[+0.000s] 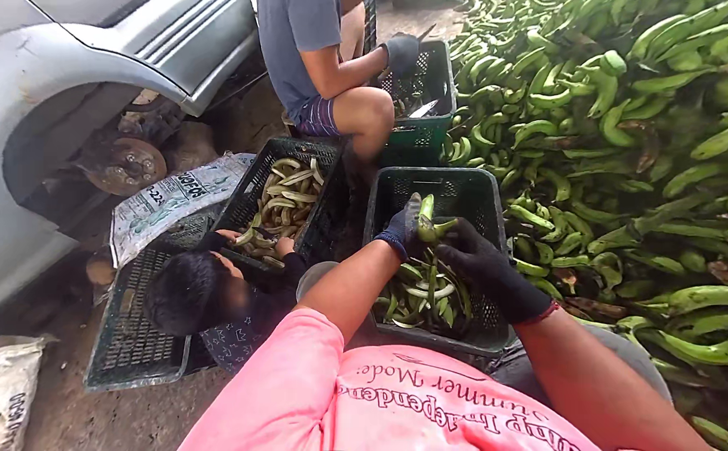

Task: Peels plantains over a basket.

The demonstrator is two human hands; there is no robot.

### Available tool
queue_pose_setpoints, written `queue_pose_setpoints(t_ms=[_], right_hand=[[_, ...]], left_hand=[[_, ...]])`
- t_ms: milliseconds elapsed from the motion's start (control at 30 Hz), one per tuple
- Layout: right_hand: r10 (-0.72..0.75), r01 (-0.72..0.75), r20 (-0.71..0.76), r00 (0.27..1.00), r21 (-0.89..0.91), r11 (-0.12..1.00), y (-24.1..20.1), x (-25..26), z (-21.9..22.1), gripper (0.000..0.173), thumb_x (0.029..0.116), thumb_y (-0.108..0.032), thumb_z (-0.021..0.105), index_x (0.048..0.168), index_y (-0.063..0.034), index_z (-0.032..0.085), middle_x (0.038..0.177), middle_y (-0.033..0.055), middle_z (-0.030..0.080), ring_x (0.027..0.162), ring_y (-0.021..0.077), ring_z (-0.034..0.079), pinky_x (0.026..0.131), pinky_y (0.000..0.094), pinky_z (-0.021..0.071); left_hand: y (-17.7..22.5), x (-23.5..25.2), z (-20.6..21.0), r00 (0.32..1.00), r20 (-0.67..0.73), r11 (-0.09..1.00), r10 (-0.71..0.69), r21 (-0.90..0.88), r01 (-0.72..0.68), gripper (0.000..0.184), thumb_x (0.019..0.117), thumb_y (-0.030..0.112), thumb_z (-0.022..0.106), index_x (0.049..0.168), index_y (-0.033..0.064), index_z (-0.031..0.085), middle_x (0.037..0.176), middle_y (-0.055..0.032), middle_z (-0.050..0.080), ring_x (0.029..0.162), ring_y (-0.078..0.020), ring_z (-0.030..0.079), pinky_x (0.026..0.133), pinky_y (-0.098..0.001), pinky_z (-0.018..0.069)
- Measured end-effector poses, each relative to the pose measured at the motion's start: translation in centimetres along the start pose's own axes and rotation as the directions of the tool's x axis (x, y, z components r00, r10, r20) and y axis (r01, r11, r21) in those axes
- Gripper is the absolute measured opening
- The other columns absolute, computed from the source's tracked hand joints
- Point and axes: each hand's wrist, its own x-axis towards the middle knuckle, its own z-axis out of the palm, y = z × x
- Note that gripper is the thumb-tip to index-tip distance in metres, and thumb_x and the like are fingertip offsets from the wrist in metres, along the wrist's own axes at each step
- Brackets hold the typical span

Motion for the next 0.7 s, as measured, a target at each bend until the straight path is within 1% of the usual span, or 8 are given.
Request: queue_pose_setpoints(t_ms=[67,200,267,367,467,533,567,700], right_hand=[[0.035,-0.034,-0.004,0.999,0.12,0.992,-0.4,0.5,-0.7,0.064,0.0868,-0.057,0.072,0.136,-0.02,0.055,0.093,0.0015,0.069,0.07,0.0104,0.063,0.061,0.0287,0.0548],[-0.022,0.076,-0.146,0.989,0.377,0.923,-1.6,1.1,-4.4,0.046,0.0999,-0.044,0.059,0.141,-0.0273,0.05,0.077,0.0006,0.059,0.055,0.0112,0.054,0.046,0.0279,0.0488],[-0.161,0.264,-0.248,0.955,0.473,0.84,-3.7,0.4,-6.8,0.04,0.1043,-0.04,0.054,0.142,-0.0282,0.047,0.076,-0.0026,0.056,0.052,0.0077,0.051,0.042,0.0224,0.0463],[-0.316,0.417,-0.277,0.908,0.501,0.758,-4.8,-0.3,-9.0,0.029,0.1039,-0.041,0.058,0.128,-0.0271,0.049,0.082,-0.0018,0.059,0.054,0.0088,0.053,0.044,0.0227,0.0478],[-0.126,0.15,-0.12,0.985,0.217,0.964,-1.8,0.9,-7.7,0.042,0.0943,-0.044,0.068,0.128,-0.0218,0.056,0.076,0.0048,0.06,0.054,0.0152,0.056,0.046,0.0314,0.0495],[0.147,-0.137,0.018,0.989,-0.258,0.956,1.0,2.2,-6.7,0.077,0.0929,-0.051,0.07,0.158,-0.0323,0.035,0.105,0.0127,0.072,0.086,0.0277,0.07,0.076,0.0534,0.0594],[0.214,-0.187,0.028,0.976,-0.381,0.906,2.1,2.8,-6.2,0.083,0.0932,-0.053,0.069,0.162,-0.0324,0.028,0.111,0.0153,0.072,0.095,0.0328,0.071,0.085,0.062,0.0562],[0.056,-0.028,0.051,0.997,-0.435,0.9,1.1,2.5,-5.5,0.053,0.0969,-0.046,0.068,0.14,-0.0201,0.05,0.096,0.007,0.071,0.085,0.0236,0.07,0.078,0.0545,0.0581]], left_hand=[[1.4,-0.7,-0.2,0.988,0.13,0.983,0.082,0.155,-0.102,0.06,0.1094,0.054,0.025,0.137,0.01,0.055,0.116,-0.0121,0.067,0.098,-0.0193,0.066,0.085,-0.0419,0.0568],[3.7,-1.7,0.0,0.94,0.328,0.95,0.094,0.253,-0.184,0.053,0.1083,0.055,0.034,0.13,0.0133,0.058,0.093,-0.0066,0.067,0.074,-0.0152,0.066,0.065,-0.0324,0.0587],[4.0,-1.2,-1.1,0.961,0.267,0.936,0.071,0.316,-0.157,0.053,0.1069,0.055,0.04,0.13,0.0114,0.057,0.09,-0.0084,0.067,0.071,-0.0173,0.065,0.063,-0.0328,0.0582],[3.5,0.0,-2.3,0.995,0.059,0.922,0.079,0.375,-0.095,0.062,0.1054,0.062,0.035,0.136,0.0132,0.058,0.104,-0.0106,0.069,0.084,-0.0205,0.068,0.074,-0.0402,0.0592],[3.1,0.9,-2.6,0.993,-0.079,0.939,0.088,0.34,-0.056,0.063,0.1044,0.063,0.035,0.133,0.0138,0.061,0.111,-0.0126,0.071,0.094,-0.0246,0.07,0.081,-0.0475,0.0595],[3.3,0.9,-2.6,0.995,-0.065,0.953,0.079,0.297,-0.057,0.059,0.1039,0.06,0.041,0.135,0.0139,0.061,0.112,-0.0132,0.07,0.097,-0.025,0.069,0.083,-0.0476,0.0589],[3.5,0.8,-2.5,0.996,-0.043,0.964,0.075,0.257,-0.062,0.056,0.104,0.058,0.043,0.134,0.014,0.06,0.109,-0.0124,0.069,0.093,-0.0238,0.069,0.08,-0.0452,0.0589],[3.3,0.8,-1.8,0.999,-0.018,0.99,0.045,0.133,-0.042,0.055,0.1055,0.056,0.039,0.129,0.0117,0.06,0.103,-0.0111,0.069,0.088,-0.0211,0.068,0.076,-0.0417,0.0588]])
